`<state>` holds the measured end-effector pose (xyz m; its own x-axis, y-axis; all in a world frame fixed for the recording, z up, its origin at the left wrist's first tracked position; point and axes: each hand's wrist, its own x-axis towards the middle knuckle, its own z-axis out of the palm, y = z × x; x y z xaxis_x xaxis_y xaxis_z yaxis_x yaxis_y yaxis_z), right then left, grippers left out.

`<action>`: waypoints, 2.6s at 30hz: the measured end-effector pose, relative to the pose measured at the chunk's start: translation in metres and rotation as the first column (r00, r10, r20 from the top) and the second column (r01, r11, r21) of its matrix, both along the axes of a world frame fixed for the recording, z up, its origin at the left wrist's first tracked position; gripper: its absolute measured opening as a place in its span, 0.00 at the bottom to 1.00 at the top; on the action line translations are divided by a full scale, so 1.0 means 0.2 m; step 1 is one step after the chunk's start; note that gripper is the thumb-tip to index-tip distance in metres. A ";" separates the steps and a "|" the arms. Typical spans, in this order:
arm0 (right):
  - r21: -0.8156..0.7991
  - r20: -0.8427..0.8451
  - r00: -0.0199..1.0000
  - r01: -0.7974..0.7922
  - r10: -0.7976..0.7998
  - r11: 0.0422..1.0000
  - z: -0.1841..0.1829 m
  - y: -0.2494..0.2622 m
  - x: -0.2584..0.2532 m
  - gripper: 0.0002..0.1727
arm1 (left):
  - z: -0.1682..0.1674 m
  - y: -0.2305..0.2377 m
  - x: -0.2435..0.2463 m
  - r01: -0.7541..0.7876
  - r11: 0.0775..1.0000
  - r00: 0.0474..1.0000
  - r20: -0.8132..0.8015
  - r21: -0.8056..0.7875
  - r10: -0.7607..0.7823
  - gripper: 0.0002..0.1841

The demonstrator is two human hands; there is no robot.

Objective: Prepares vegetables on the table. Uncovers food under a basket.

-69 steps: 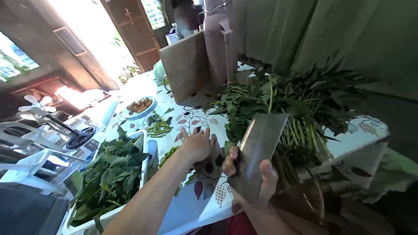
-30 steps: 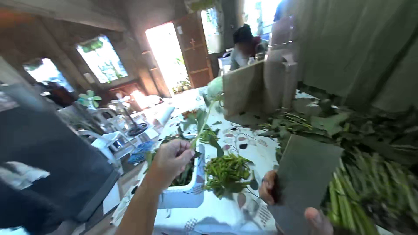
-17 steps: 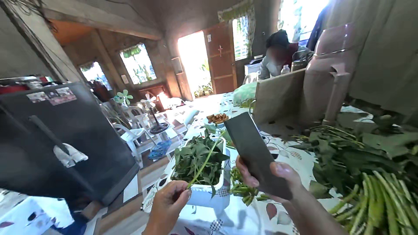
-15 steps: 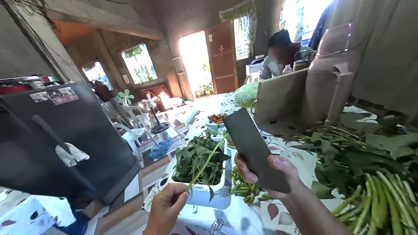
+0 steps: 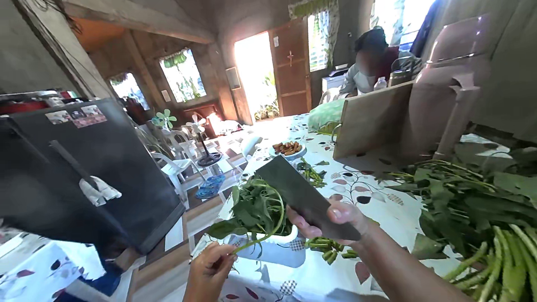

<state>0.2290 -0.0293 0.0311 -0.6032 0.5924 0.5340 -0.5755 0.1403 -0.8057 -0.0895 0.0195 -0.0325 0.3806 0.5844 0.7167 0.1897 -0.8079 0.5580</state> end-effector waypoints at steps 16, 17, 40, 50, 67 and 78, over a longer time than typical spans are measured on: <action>0.082 0.293 0.899 0.316 -0.326 0.945 0.09 -0.02 0.00 0.41 | 0.02 -0.08 -0.09 -0.133 0.990 0.990 -0.053 -0.054 0.130 0.07; 0.113 0.380 0.805 0.448 -0.455 0.887 0.13 -0.02 -0.03 0.42 | 0.03 -0.11 -0.08 -0.140 0.987 0.989 -0.053 -0.082 0.136 0.07; -0.258 0.536 0.839 0.263 -0.089 0.930 0.16 0.21 -0.11 0.17 | 0.02 -0.26 0.04 -0.403 0.910 0.886 -0.206 0.098 0.415 0.09; -0.227 0.574 0.777 0.453 -0.258 0.862 0.17 0.19 -0.05 0.17 | 0.02 -0.19 0.10 -0.486 0.847 0.834 -0.178 0.215 0.523 0.10; -0.256 0.457 0.862 0.362 -0.218 0.896 0.09 0.25 0.02 0.18 | -0.03 -0.18 0.19 -0.393 0.902 0.905 -0.099 0.180 0.414 0.09; 0.245 0.791 0.204 0.758 -0.577 0.605 0.18 0.26 -0.29 0.48 | 0.03 -0.25 0.22 -0.419 0.896 0.877 -0.188 0.147 0.441 0.09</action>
<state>0.1713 0.0222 0.0665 -0.0053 0.9995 -0.0322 0.4879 -0.0255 -0.8725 -0.0447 -0.0304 -0.0263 0.2564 0.6557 0.7101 0.6352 -0.6680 0.3876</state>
